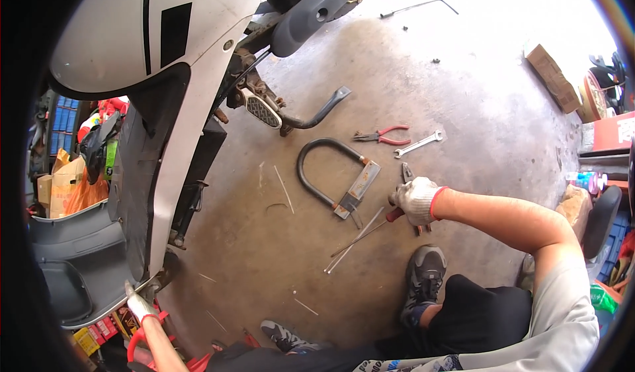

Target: Assembling and securing plastic panels on a white scooter using a screwdriver and zip ties.

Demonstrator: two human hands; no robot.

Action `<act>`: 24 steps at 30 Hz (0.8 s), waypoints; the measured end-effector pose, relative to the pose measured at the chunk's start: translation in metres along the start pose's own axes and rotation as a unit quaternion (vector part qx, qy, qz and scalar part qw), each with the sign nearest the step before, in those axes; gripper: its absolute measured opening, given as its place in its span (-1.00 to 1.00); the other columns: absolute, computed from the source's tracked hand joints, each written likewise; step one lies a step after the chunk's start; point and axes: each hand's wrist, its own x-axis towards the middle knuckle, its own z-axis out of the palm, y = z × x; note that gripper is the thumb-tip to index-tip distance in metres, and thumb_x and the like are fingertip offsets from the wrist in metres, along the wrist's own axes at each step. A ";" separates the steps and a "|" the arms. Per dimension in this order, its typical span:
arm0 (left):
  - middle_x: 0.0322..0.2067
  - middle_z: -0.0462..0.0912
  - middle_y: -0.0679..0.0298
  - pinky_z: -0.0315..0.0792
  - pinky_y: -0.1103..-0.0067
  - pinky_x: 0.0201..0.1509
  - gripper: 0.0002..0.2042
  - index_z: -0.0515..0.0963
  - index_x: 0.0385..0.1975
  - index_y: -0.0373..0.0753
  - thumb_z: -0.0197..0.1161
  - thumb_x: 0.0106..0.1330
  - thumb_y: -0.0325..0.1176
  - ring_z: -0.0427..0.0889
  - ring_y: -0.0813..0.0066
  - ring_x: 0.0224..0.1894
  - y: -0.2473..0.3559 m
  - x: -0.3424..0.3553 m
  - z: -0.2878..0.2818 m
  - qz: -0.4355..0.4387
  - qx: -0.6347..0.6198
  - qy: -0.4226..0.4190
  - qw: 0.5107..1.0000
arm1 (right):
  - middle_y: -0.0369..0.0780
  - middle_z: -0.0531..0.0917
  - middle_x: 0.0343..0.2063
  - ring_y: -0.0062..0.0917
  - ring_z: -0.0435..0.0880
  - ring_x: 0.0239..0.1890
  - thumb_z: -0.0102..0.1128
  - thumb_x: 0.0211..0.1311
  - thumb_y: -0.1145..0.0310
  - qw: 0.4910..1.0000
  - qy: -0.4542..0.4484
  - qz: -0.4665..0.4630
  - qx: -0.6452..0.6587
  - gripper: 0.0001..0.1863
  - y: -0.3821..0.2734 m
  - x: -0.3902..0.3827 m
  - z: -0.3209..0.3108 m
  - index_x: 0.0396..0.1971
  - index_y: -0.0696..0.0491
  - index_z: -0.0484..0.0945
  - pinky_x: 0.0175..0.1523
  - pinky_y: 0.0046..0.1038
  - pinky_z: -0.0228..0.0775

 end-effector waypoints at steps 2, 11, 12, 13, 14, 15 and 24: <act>-0.20 0.72 0.21 0.59 0.49 -0.23 -0.46 0.58 0.10 -0.20 0.24 0.40 0.16 0.70 0.37 -0.32 -0.003 0.005 -0.004 0.000 0.029 0.015 0.999 | -0.17 0.78 -0.10 -0.29 0.80 -0.07 0.31 0.20 0.27 0.999 -0.026 -0.007 -0.034 -0.64 -0.003 0.006 0.008 0.02 -0.08 0.69 -0.11 -0.28 0.65; -0.21 0.75 0.12 0.61 0.39 -0.21 -0.41 0.63 -0.04 -0.27 0.14 0.44 0.24 0.73 0.28 -0.29 0.014 -0.030 -0.002 -0.099 0.094 -0.167 0.976 | -0.20 0.79 -0.10 -0.31 0.77 -0.01 0.23 0.17 0.22 0.994 -0.031 -0.105 -0.015 -0.63 0.010 0.013 0.039 0.01 -0.25 0.73 0.04 -0.31 0.58; -0.21 0.75 0.03 0.64 0.35 -0.23 -0.38 0.61 -0.03 -0.32 0.14 0.44 0.25 0.74 0.23 -0.30 0.024 -0.050 0.006 -0.176 0.106 -0.216 0.955 | -0.21 0.79 -0.12 -0.31 0.77 -0.02 0.26 0.16 0.21 0.993 -0.035 -0.103 -0.038 -0.64 0.012 0.014 0.035 -0.01 -0.23 0.74 0.03 -0.30 0.58; -0.22 0.74 -0.04 0.68 0.32 -0.23 -0.36 0.58 0.02 -0.38 0.14 0.44 0.22 0.76 0.16 -0.28 0.028 -0.080 0.015 -0.139 0.196 -0.268 0.933 | -0.21 0.79 -0.13 -0.31 0.77 -0.02 0.29 0.14 0.21 0.993 -0.039 -0.098 -0.060 -0.65 0.014 0.014 0.031 -0.04 -0.20 0.74 0.02 -0.29 0.58; -0.20 0.73 -0.08 0.69 0.32 -0.20 -0.36 0.53 0.09 -0.42 0.16 0.45 0.17 0.78 0.12 -0.22 0.034 -0.108 0.029 -0.136 0.237 -0.335 0.902 | -0.21 0.80 -0.14 -0.30 0.77 -0.03 0.32 0.13 0.21 0.992 -0.044 -0.091 -0.081 -0.66 0.015 0.014 0.028 -0.06 -0.18 0.75 0.02 -0.28 0.59; -0.20 0.72 -0.09 0.70 0.32 -0.16 -0.42 0.51 0.12 -0.44 0.19 0.45 0.06 0.78 0.12 -0.18 0.037 -0.136 0.049 -0.118 0.251 -0.392 0.877 | -0.21 0.80 -0.16 -0.30 0.78 -0.05 0.36 0.10 0.19 0.992 -0.044 -0.092 -0.069 -0.66 0.017 0.014 0.025 -0.08 -0.17 0.75 0.00 -0.27 0.59; -0.06 0.71 -0.08 0.53 0.29 0.14 -0.58 0.60 0.07 -0.28 0.19 0.39 -0.09 0.70 0.00 0.03 0.003 -0.297 0.254 0.261 0.515 -0.623 0.528 | -0.09 0.77 -0.16 -0.21 0.77 -0.10 0.34 0.25 -0.03 0.995 -0.065 -0.071 -0.021 -0.55 0.027 0.005 0.040 0.01 -0.07 0.72 -0.03 -0.24 0.60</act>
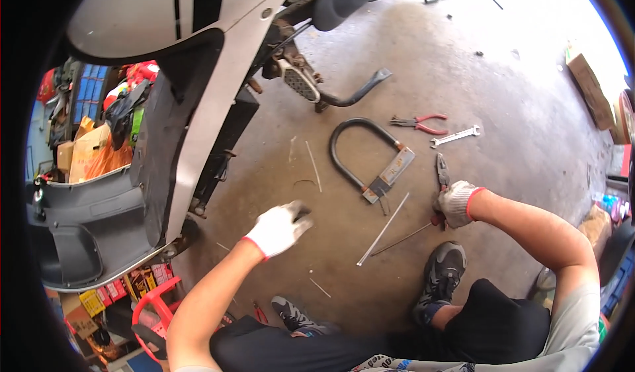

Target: Assembling and securing plastic panels on a white scooter using a screwdriver and zip ties.

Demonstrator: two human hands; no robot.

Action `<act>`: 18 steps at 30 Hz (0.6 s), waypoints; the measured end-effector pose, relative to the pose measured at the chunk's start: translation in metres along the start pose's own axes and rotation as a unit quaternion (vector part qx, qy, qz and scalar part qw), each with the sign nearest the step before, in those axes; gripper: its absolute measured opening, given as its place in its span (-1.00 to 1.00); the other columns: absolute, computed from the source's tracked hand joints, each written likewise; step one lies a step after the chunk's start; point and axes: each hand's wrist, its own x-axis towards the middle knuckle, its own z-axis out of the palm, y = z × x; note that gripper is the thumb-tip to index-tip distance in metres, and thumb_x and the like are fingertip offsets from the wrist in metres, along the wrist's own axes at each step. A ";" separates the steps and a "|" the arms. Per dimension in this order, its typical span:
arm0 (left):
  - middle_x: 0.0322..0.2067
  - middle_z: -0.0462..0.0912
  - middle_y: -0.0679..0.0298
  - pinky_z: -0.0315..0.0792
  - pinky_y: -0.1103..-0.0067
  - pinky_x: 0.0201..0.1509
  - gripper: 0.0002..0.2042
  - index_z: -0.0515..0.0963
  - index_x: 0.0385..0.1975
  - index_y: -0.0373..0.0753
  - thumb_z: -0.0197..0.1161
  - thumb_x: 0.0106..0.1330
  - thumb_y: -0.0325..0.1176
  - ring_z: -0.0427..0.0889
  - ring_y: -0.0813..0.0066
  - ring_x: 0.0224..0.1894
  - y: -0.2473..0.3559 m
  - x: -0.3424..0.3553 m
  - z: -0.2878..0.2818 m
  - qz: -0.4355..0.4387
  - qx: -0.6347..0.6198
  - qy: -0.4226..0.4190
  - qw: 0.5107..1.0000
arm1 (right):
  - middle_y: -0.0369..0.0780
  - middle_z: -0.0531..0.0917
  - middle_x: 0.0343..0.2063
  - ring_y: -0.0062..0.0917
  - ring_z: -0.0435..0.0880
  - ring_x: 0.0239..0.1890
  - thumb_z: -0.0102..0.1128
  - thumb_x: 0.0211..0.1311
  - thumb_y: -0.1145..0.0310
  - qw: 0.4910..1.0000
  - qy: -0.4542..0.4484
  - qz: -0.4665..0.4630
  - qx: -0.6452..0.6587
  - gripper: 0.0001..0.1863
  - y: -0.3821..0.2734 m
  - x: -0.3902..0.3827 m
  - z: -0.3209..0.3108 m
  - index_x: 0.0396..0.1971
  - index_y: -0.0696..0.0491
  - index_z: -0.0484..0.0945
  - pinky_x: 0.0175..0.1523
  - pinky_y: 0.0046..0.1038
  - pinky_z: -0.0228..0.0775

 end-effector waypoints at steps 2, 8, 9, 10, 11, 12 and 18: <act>-0.04 0.72 -0.03 0.53 0.28 0.17 -0.60 0.60 0.07 -0.25 0.17 0.38 -0.12 0.68 -0.01 0.06 0.028 0.043 0.020 0.021 0.011 0.034 0.999 | -0.02 0.74 -0.10 -0.17 0.76 -0.06 0.28 0.28 -0.09 0.999 0.009 0.032 -0.019 -0.49 -0.002 -0.005 0.001 0.04 -0.02 0.70 0.02 -0.23 0.59; 0.01 0.59 0.00 0.52 0.23 0.13 -0.45 0.51 0.10 -0.27 0.33 0.30 0.05 0.61 0.06 0.10 0.115 0.145 0.080 0.072 0.153 0.137 0.976 | 0.29 0.50 0.20 -0.11 0.69 0.13 0.02 0.44 -0.11 0.998 -0.042 0.043 -0.020 -0.15 -0.004 -0.010 0.002 0.29 0.47 0.30 0.15 -0.24 0.56; 0.01 0.60 0.00 0.52 0.24 0.13 -0.43 0.52 0.10 -0.28 0.34 0.28 0.06 0.62 0.07 0.10 0.125 0.153 0.085 0.064 0.170 0.125 0.975 | 0.30 0.47 0.22 -0.11 0.67 0.16 0.01 0.46 -0.11 0.998 -0.047 0.044 -0.014 -0.14 -0.004 -0.008 0.004 0.30 0.49 0.27 0.16 -0.24 0.55; 0.01 0.60 0.01 0.52 0.24 0.13 -0.41 0.52 0.11 -0.29 0.35 0.27 0.06 0.62 0.08 0.10 0.133 0.160 0.088 0.057 0.187 0.122 0.973 | 0.32 0.45 0.24 -0.11 0.66 0.18 -0.01 0.47 -0.10 0.997 -0.057 0.047 -0.019 -0.13 -0.003 -0.007 0.007 0.32 0.51 0.23 0.18 -0.24 0.54; 0.01 0.61 0.01 0.53 0.25 0.13 -0.40 0.52 0.11 -0.30 0.36 0.25 0.07 0.63 0.08 0.09 0.139 0.166 0.088 0.045 0.204 0.100 0.973 | 0.32 0.43 0.26 -0.11 0.64 0.20 -0.02 0.48 -0.10 0.997 -0.060 0.048 -0.018 -0.13 -0.002 -0.005 0.010 0.33 0.50 0.22 0.19 -0.24 0.54; 0.01 0.61 0.01 0.54 0.25 0.13 -0.39 0.51 0.11 -0.30 0.37 0.25 0.07 0.64 0.09 0.09 0.143 0.169 0.088 0.047 0.198 0.107 0.973 | 0.24 0.48 0.18 -0.13 0.66 0.15 0.01 0.46 -0.07 0.998 -0.041 0.045 -0.017 -0.23 -0.001 -0.004 0.014 0.27 0.40 0.30 0.15 -0.23 0.54; 0.01 0.65 -0.10 0.57 0.25 0.14 -0.40 0.49 0.10 -0.36 0.35 0.22 0.00 0.70 0.00 0.04 0.136 0.173 0.076 0.027 0.106 0.074 0.991 | -0.07 0.73 -0.17 -0.21 0.75 -0.08 0.16 0.34 0.05 0.998 0.045 0.030 -0.010 -0.61 0.004 -0.001 0.029 0.00 -0.03 0.66 -0.03 -0.22 0.59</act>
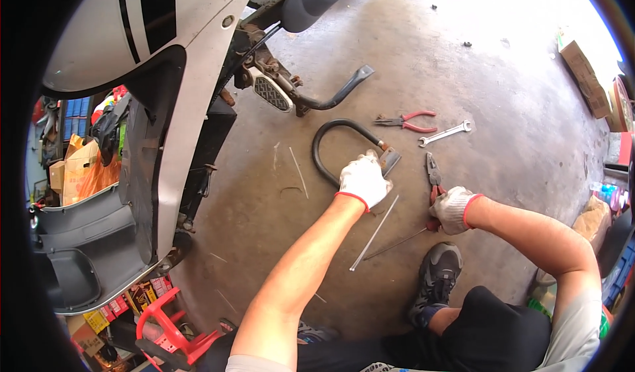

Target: Assembling and securing plastic panels on a white scooter using a screwdriver and zip ties.

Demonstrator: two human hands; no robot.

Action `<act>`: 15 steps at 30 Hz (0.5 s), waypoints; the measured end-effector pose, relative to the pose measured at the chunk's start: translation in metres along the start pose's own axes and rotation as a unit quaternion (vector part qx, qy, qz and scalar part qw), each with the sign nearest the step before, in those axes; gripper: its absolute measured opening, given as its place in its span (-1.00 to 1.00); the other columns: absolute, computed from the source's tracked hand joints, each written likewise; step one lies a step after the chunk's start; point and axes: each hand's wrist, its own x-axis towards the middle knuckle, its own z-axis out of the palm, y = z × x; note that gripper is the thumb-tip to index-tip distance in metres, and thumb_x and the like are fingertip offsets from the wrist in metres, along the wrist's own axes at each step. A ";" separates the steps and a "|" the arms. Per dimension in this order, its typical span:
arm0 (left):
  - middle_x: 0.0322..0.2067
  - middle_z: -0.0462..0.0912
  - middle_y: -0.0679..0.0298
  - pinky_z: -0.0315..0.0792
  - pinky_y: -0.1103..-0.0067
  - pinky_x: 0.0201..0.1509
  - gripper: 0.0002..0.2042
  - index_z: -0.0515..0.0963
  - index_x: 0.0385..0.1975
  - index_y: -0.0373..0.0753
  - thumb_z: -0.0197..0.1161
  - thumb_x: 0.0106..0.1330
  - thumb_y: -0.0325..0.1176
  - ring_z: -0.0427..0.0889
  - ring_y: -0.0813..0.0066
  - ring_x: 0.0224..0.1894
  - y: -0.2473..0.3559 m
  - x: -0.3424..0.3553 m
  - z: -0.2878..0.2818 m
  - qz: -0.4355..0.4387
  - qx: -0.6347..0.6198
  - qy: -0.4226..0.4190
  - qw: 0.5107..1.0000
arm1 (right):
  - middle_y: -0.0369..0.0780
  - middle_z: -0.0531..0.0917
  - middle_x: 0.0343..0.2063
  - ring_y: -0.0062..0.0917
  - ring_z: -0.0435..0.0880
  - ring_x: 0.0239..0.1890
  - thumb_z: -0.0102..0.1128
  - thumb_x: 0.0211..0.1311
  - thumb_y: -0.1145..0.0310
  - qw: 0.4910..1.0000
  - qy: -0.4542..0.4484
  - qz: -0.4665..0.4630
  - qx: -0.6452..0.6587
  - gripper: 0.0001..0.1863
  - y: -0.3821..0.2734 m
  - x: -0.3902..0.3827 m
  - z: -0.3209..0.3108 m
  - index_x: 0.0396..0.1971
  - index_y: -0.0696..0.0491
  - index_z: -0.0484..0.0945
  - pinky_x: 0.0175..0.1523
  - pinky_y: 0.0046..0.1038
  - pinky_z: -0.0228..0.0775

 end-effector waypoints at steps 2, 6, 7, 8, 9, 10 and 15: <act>-0.03 0.66 -0.16 0.56 0.25 0.15 -0.41 0.47 0.09 -0.40 0.33 0.22 -0.04 0.70 -0.06 0.04 -0.009 -0.007 -0.009 -0.004 -0.106 -0.013 0.994 | 0.04 0.64 -0.04 -0.19 0.71 0.01 0.14 0.35 0.02 1.000 -0.026 -0.008 -0.002 -0.49 0.002 0.002 0.002 0.10 0.09 0.55 0.05 -0.23 0.57; -0.17 0.67 -0.28 0.55 0.16 0.10 -0.44 0.42 0.06 -0.44 0.30 0.23 -0.10 0.67 -0.20 0.01 -0.025 -0.045 -0.049 0.052 -0.158 -0.002 0.986 | 0.01 0.68 0.09 -0.21 0.71 0.09 0.19 0.31 0.02 0.999 -0.035 -0.038 0.016 -0.49 0.008 0.008 0.004 0.12 0.02 0.66 0.16 -0.30 0.56; -0.20 0.67 -0.29 0.54 0.13 0.06 -0.46 0.40 0.02 -0.43 0.30 0.23 -0.10 0.67 -0.24 -0.04 -0.028 -0.068 -0.061 0.078 -0.164 0.001 0.983 | -0.14 0.74 -0.02 -0.26 0.74 0.00 0.20 0.26 0.06 0.999 -0.028 -0.026 0.030 -0.62 0.007 0.010 0.004 0.00 -0.14 0.74 0.13 -0.35 0.57; -0.24 0.66 -0.30 0.54 0.09 0.03 -0.48 0.39 -0.01 -0.41 0.31 0.23 -0.10 0.67 -0.28 -0.09 -0.030 -0.091 -0.073 0.084 -0.162 -0.009 0.983 | -0.15 0.74 -0.05 -0.26 0.73 0.00 0.22 0.23 0.04 0.999 0.004 -0.029 -0.021 -0.59 0.007 0.010 0.002 0.00 -0.13 0.73 0.14 -0.38 0.55; -0.26 0.67 -0.26 0.56 0.09 -0.03 -0.53 0.40 -0.05 -0.40 0.31 0.23 -0.14 0.69 -0.25 -0.14 -0.032 -0.119 -0.083 0.093 -0.163 -0.008 0.982 | -0.16 0.74 -0.06 -0.26 0.72 0.02 0.24 0.20 0.03 1.000 -0.001 -0.007 -0.030 -0.59 0.004 0.010 0.001 -0.02 -0.13 0.74 0.16 -0.38 0.53; -0.28 0.69 -0.23 0.58 0.08 -0.08 -0.57 0.41 -0.09 -0.39 0.32 0.24 -0.17 0.71 -0.22 -0.18 -0.033 -0.146 -0.091 0.091 -0.164 -0.014 0.982 | -0.16 0.75 -0.07 -0.27 0.73 0.01 0.26 0.20 0.03 0.998 0.010 -0.032 -0.051 -0.62 0.001 0.012 -0.002 -0.03 -0.20 0.74 0.16 -0.34 0.53; -0.37 0.67 -0.07 0.58 0.24 -0.22 -0.63 0.46 -0.16 -0.34 0.31 0.33 -0.13 0.69 -0.06 -0.36 -0.061 -0.230 -0.127 0.132 -0.258 0.129 0.948 | -0.22 0.78 -0.10 -0.29 0.75 -0.02 0.44 0.06 0.05 0.998 -0.050 -0.041 0.025 -0.55 -0.009 0.004 -0.041 -0.02 -0.15 0.73 0.09 -0.32 0.58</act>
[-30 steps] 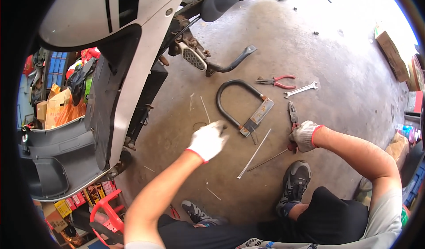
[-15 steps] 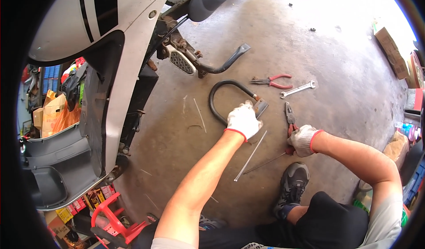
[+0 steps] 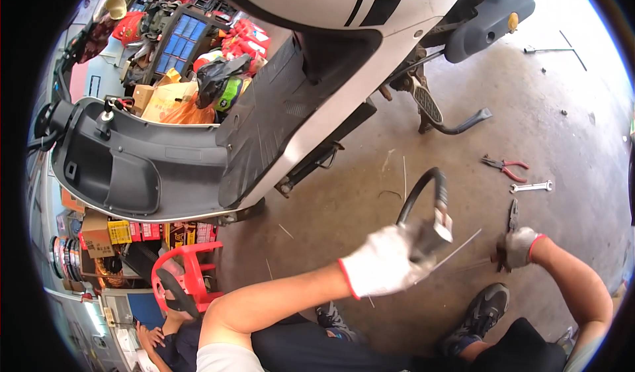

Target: Assembling and securing plastic panels on a white scooter using a screwdriver and zip ties.

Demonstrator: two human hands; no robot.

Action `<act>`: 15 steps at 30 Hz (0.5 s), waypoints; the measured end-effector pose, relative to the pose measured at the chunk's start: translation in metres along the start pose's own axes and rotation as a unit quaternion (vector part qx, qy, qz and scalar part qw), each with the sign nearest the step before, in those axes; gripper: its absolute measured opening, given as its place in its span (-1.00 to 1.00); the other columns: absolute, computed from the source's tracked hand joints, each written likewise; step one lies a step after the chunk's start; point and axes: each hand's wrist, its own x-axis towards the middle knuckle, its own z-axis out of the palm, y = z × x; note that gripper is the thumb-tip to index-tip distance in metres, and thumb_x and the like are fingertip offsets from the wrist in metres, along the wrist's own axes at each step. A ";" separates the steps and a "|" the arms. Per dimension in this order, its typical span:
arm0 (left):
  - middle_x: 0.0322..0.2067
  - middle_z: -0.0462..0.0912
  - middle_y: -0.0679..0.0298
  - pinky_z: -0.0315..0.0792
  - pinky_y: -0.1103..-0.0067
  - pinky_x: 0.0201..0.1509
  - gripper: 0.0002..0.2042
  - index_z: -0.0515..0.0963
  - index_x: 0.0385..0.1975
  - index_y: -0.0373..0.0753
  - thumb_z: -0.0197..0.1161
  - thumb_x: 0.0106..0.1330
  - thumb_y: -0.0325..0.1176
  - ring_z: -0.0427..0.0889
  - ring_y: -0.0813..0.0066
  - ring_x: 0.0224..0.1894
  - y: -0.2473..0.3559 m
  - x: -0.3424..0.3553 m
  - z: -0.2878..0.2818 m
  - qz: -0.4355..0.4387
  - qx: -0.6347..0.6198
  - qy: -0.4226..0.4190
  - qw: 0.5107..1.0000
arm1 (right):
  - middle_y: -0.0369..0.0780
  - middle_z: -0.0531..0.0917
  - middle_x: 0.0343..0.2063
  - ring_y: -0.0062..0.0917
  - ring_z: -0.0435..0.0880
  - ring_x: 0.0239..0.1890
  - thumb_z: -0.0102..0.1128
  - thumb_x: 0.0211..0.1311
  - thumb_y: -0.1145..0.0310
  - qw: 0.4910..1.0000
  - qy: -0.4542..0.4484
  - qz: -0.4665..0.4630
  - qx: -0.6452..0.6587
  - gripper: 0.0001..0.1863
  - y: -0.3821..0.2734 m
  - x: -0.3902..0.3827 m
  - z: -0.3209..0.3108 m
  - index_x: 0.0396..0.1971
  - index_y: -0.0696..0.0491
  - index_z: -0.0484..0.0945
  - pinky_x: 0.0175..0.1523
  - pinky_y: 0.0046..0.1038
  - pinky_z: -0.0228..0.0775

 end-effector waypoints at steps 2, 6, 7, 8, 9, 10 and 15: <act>-0.42 0.66 0.09 0.55 0.37 -0.30 -0.67 0.52 -0.23 -0.31 0.30 0.38 -0.11 0.65 0.18 -0.46 -0.005 -0.012 -0.013 -0.091 -0.125 0.029 0.988 | -0.18 0.80 -0.18 -0.30 0.81 -0.12 0.47 0.05 0.06 0.992 -0.017 0.031 0.119 -0.53 -0.003 -0.004 -0.019 -0.05 -0.04 0.72 -0.02 -0.31 0.63; -0.33 0.60 0.28 0.55 0.45 -0.25 -0.75 0.49 -0.12 -0.24 0.27 0.42 -0.21 0.64 0.46 -0.30 -0.023 -0.024 -0.023 -0.196 -0.386 0.038 0.901 | -0.29 0.62 -0.53 -0.61 0.65 -0.52 0.38 0.12 0.32 0.910 0.068 0.072 0.403 -0.77 -0.020 -0.024 -0.036 -0.32 0.11 0.56 -0.45 -0.44 0.49; -0.28 0.59 0.27 0.57 0.42 -0.21 -0.74 0.47 -0.06 -0.23 0.28 0.43 -0.22 0.65 0.44 -0.22 -0.027 -0.027 -0.022 -0.183 -0.444 0.063 0.875 | -0.28 0.63 -0.50 -0.61 0.66 -0.49 0.38 0.12 0.32 0.871 0.101 0.041 0.479 -0.76 -0.034 -0.027 -0.034 -0.28 0.10 0.58 -0.41 -0.45 0.51; -0.18 0.56 0.25 0.60 0.37 -0.15 -0.68 0.41 0.02 -0.24 0.27 0.45 -0.20 0.63 0.42 -0.09 -0.030 -0.030 -0.021 -0.185 -0.463 0.060 0.865 | -0.28 0.64 -0.47 -0.61 0.67 -0.46 0.38 0.12 0.33 0.832 0.132 0.012 0.538 -0.75 -0.048 -0.029 -0.033 -0.23 0.10 0.61 -0.38 -0.47 0.52; -0.17 0.56 0.25 0.61 0.36 -0.13 -0.67 0.41 0.02 -0.24 0.28 0.45 -0.20 0.64 0.41 -0.09 -0.034 -0.033 -0.019 -0.171 -0.460 0.061 0.869 | -0.28 0.66 -0.44 -0.61 0.68 -0.43 0.39 0.12 0.33 0.796 0.164 0.023 0.582 -0.73 -0.063 -0.033 -0.034 -0.19 0.09 0.63 -0.34 -0.48 0.54; -0.16 0.56 0.25 0.61 0.35 -0.12 -0.67 0.41 0.03 -0.23 0.28 0.45 -0.20 0.64 0.40 -0.08 -0.036 -0.034 -0.016 -0.161 -0.455 0.065 0.873 | -0.25 0.68 -0.35 -0.58 0.70 -0.36 0.38 0.15 0.37 0.770 0.179 -0.054 0.610 -0.64 -0.078 -0.038 -0.034 -0.03 0.10 0.61 -0.27 -0.50 0.57; -0.18 0.60 0.21 0.61 0.40 -0.02 -0.72 0.45 -0.01 -0.28 0.28 0.45 -0.25 0.66 0.37 -0.09 -0.030 -0.028 0.002 -0.178 -0.386 0.084 0.901 | -0.13 0.69 -0.02 -0.46 0.75 -0.16 0.27 0.27 0.56 0.561 0.113 -0.166 0.803 -0.29 -0.168 -0.031 -0.032 0.44 0.07 0.33 -0.07 -0.45 0.65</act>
